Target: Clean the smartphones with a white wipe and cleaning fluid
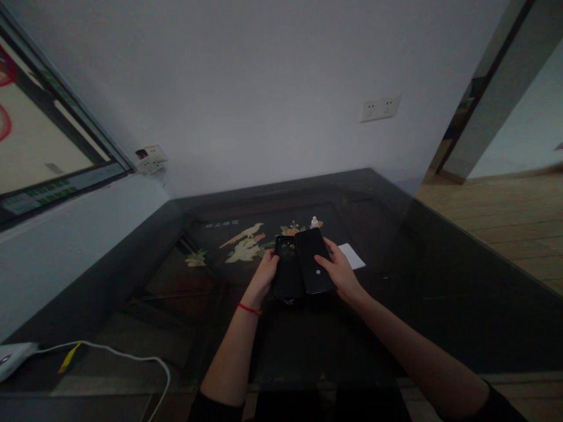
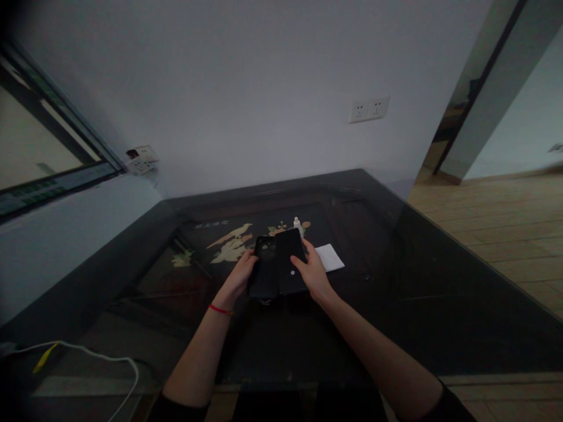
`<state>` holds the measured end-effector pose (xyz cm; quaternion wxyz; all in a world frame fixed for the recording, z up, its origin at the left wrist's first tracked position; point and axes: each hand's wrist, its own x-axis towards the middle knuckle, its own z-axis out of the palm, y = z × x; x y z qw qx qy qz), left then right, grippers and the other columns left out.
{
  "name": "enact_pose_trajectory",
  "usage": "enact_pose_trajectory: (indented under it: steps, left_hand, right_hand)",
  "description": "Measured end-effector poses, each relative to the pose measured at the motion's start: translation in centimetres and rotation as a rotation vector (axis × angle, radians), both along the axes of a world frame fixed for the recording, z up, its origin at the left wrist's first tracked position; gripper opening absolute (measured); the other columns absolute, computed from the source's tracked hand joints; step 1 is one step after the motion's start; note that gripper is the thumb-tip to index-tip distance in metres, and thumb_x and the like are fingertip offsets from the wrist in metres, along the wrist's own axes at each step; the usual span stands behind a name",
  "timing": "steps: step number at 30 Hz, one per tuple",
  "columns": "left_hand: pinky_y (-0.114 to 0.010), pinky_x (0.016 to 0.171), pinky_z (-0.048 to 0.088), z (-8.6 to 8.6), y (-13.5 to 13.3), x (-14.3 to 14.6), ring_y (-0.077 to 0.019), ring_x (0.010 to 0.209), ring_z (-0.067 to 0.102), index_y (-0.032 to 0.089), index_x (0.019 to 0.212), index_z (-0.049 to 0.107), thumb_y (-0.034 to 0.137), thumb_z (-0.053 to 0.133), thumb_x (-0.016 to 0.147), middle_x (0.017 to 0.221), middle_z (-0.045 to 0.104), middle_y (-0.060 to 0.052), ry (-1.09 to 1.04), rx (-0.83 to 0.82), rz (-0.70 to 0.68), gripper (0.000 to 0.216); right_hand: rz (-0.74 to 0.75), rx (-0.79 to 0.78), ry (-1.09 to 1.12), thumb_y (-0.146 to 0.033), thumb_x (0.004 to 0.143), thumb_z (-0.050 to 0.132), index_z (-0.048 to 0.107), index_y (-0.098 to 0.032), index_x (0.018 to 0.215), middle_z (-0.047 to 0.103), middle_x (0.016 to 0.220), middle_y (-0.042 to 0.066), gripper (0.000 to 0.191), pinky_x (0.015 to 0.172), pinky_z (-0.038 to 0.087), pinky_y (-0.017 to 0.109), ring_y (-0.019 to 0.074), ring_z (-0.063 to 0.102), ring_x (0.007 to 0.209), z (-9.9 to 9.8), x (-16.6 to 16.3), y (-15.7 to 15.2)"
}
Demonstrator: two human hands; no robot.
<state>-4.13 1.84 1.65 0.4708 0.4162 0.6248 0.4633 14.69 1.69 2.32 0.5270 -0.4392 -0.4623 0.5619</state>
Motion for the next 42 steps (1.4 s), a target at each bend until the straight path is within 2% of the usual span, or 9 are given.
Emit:
enact_pose_trajectory:
  steps: [3, 7, 14, 24, 28, 33, 42]
  left_hand:
    - [-0.027, 0.068, 0.050, 0.0, -0.3, 1.6, -0.0141, 0.070, 0.060, 0.020, 0.102, 0.050, 0.019, 0.046, 0.080, 0.082, 0.061, -0.002, -0.158, 0.003, 0.007, 0.023]
    - [-0.031, 0.081, 0.051, 0.6, -0.9, 3.5, -0.0149, 0.082, 0.064, 0.025, 0.113, 0.048, 0.021, 0.048, 0.084, 0.098, 0.065, -0.003, -0.531, 0.018, 0.036, 0.029]
    - [-0.031, 0.090, 0.050, 0.8, -1.7, 5.2, -0.0148, 0.096, 0.063, 0.029, 0.126, 0.045, 0.021, 0.050, 0.087, 0.115, 0.064, -0.003, -0.744, 0.008, 0.048, 0.040]
    - [-0.031, 0.090, 0.050, 0.7, -2.0, 6.1, -0.0145, 0.094, 0.064, 0.029, 0.130, 0.043, 0.020, 0.049, 0.089, 0.112, 0.065, -0.004, -0.786, 0.002, 0.000, 0.043]
    - [-0.032, 0.088, 0.051, 0.6, -2.1, 6.1, -0.0149, 0.095, 0.064, 0.035, 0.135, 0.037, 0.024, 0.055, 0.086, 0.114, 0.064, -0.003, -0.785, -0.006, -0.032, 0.053]
    - [-0.032, 0.087, 0.051, 0.6, -2.2, 6.1, -0.0159, 0.095, 0.064, 0.038, 0.135, 0.036, 0.027, 0.058, 0.085, 0.116, 0.063, -0.003, -0.757, 0.007, -0.033, 0.056]
    - [-0.032, 0.087, 0.052, 0.7, -2.5, 6.1, -0.0165, 0.096, 0.064, 0.036, 0.137, 0.035, 0.027, 0.061, 0.083, 0.120, 0.062, -0.004, -0.739, 0.026, -0.068, 0.061]
  right_hand:
    - [0.015, 0.055, -0.052, -0.027, 0.073, 0.063, 0.044, -0.021, 0.129, 0.062, 0.117, 0.012, 0.060, 0.080, 0.056, 0.044, 0.0268, 0.063, 0.102, -0.7, 0.0, 0.2]
    - [-0.011, 0.162, -0.179, -0.025, 0.075, 0.061, 0.044, -0.021, 0.129, 0.060, 0.123, 0.011, 0.057, 0.086, 0.054, 0.045, 0.0252, 0.062, 0.106, -1.6, 0.2, 0.8]
    - [-0.065, 0.282, -0.293, -0.025, 0.077, 0.060, 0.046, -0.021, 0.130, 0.058, 0.126, 0.011, 0.055, 0.095, 0.049, 0.047, 0.0248, 0.060, 0.110, -2.4, 0.1, 1.0]
    - [-0.042, 0.347, -0.315, -0.027, 0.078, 0.060, 0.045, -0.020, 0.132, 0.058, 0.127, 0.012, 0.057, 0.099, 0.045, 0.046, 0.0250, 0.057, 0.115, -3.1, -0.2, 0.9]
    - [-0.045, 0.349, -0.355, -0.027, 0.079, 0.058, 0.042, -0.020, 0.135, 0.055, 0.131, 0.012, 0.059, 0.104, 0.041, 0.046, 0.0250, 0.054, 0.119, -3.2, -0.4, 0.7]
    - [-0.020, 0.362, -0.416, -0.027, 0.081, 0.055, 0.038, -0.021, 0.139, 0.048, 0.139, 0.011, 0.061, 0.110, 0.033, 0.047, 0.0241, 0.045, 0.129, -2.8, -0.4, 0.4]
    - [0.050, 0.389, -0.461, -0.026, 0.081, 0.054, 0.034, -0.020, 0.141, 0.051, 0.137, 0.011, 0.064, 0.108, 0.036, 0.047, 0.0249, 0.050, 0.125, -1.6, -0.6, -0.3]
